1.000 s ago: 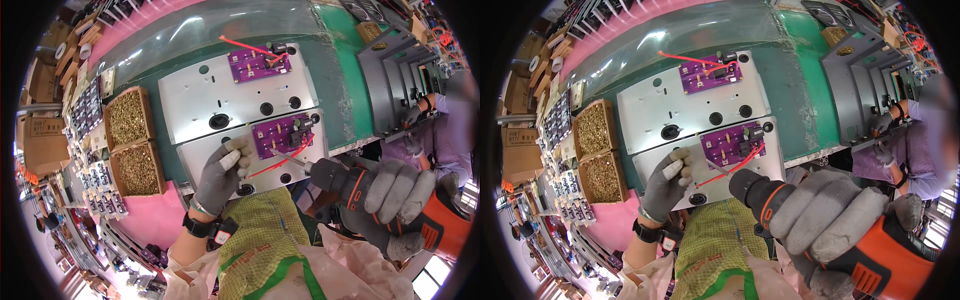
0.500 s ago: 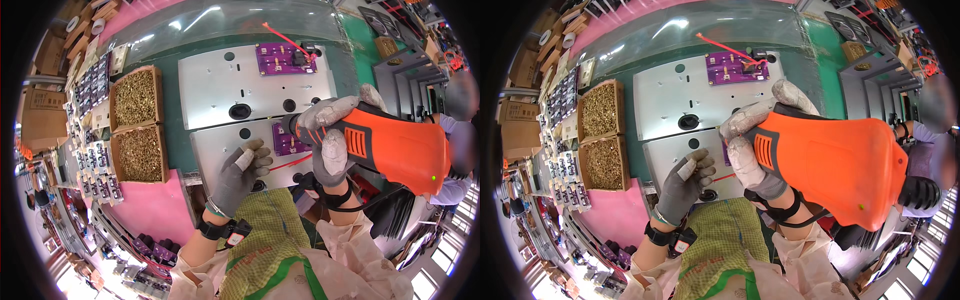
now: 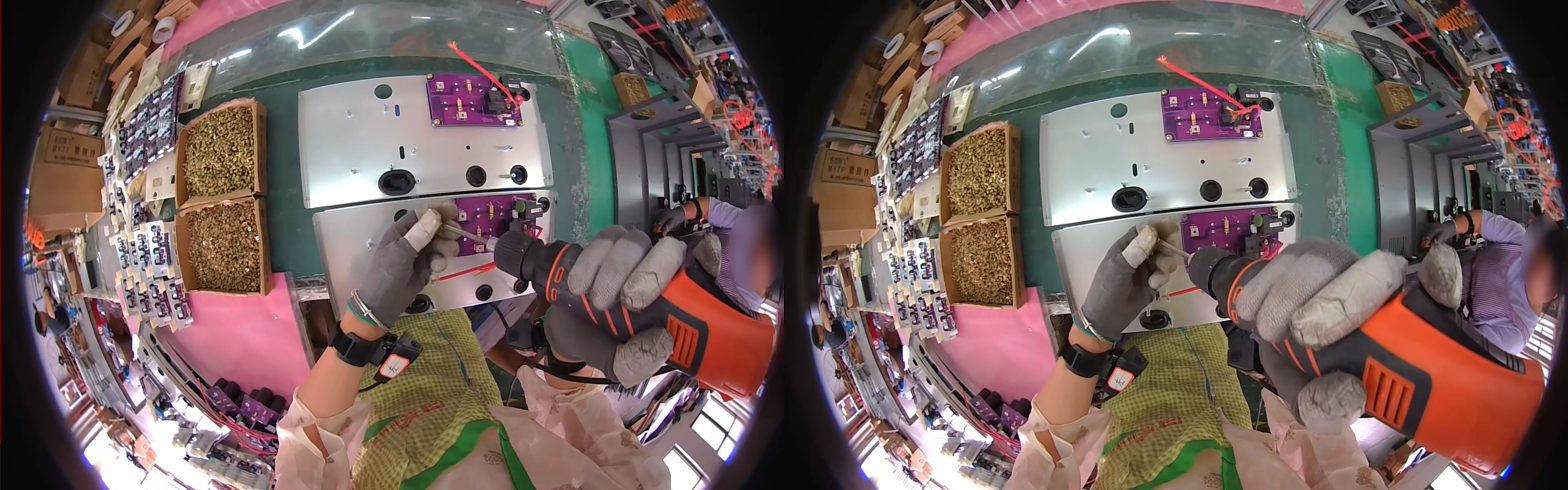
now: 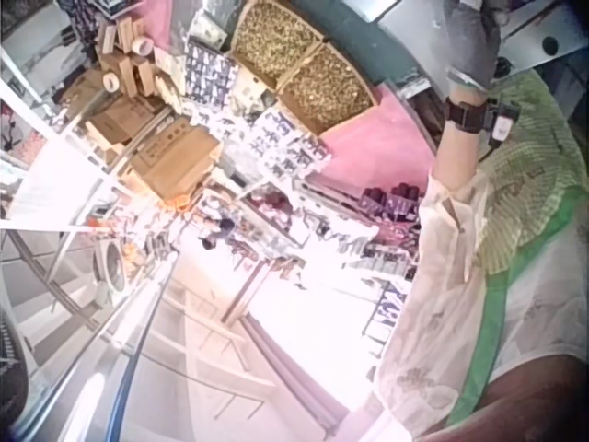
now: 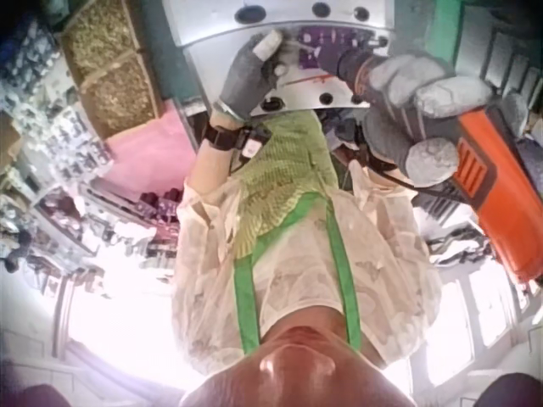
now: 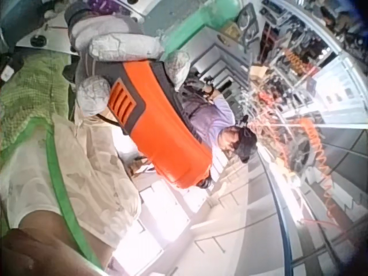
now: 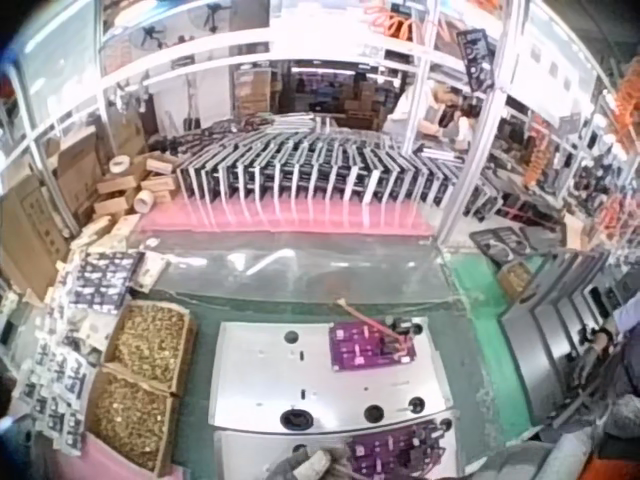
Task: Assembling circuit boards onto a metal chassis and securing them with a power screwdriver.
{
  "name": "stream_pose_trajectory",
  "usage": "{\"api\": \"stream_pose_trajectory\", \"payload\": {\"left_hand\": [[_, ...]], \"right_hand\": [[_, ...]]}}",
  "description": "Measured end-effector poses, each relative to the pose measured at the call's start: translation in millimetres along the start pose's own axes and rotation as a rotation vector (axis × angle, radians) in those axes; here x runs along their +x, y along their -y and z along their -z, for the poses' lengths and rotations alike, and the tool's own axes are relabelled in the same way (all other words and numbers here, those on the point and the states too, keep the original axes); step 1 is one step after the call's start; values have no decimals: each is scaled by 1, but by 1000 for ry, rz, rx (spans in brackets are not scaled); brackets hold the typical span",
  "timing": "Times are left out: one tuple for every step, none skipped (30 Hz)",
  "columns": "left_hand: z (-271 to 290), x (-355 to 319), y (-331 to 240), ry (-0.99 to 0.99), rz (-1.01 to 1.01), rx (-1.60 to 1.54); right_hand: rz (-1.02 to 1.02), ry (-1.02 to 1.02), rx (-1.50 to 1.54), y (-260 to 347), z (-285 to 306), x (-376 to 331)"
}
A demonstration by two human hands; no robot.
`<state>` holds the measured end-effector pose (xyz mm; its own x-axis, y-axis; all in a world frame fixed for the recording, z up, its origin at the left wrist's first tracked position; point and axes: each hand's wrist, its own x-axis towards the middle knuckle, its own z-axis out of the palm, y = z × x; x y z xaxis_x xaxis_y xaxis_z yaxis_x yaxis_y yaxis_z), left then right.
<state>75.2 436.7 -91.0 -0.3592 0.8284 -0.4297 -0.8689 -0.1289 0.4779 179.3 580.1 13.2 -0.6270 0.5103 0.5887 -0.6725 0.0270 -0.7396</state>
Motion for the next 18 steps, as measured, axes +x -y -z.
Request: {"api": "stream_pose_trajectory", "payload": {"left_hand": [[0,1,0,48,2,3],[-1,1,2,49,3,3],[-1,1,3,18,-2,-33],[-2,0,5,-6,0,-70],[-1,0,6,-13,-6,-69],[-1,0,6,18,17,-163],[-1,0,7,48,41,-257],[0,0,8,49,44,-258],[0,0,9,67,54,-296],[0,0,9,81,68,-340],[1,0,9,83,63,-335],[1,0,9,78,74,-334],[1,0,9,79,89,-335],[1,0,8,72,87,-335],[0,0,7,60,73,-278],[-1,0,5,49,59,-222],[-2,-1,4,48,60,-224],[-2,-2,2,-7,69,-42]], "right_hand": [[9,-55,-40,3,-1,-1],[29,-98,-73,6,-2,-1],[18,-111,-81,8,-3,-2],[16,-94,-58,10,-3,-2],[35,-80,-18,10,-4,-2],[31,-52,40,10,-4,-1],[41,-124,-5,10,-5,-1],[61,-40,-1,9,-4,1],[76,8,-4,8,-4,1],[80,45,4,7,-4,3],[77,73,25,7,-4,3],[87,59,16,6,-4,4],[63,95,40,6,-4,3],[55,97,42,5,-4,3],[50,103,51,5,-4,3],[46,107,52,5,-4,2],[44,108,55,4,-4,2],[39,109,60,3,-4,1]]}}
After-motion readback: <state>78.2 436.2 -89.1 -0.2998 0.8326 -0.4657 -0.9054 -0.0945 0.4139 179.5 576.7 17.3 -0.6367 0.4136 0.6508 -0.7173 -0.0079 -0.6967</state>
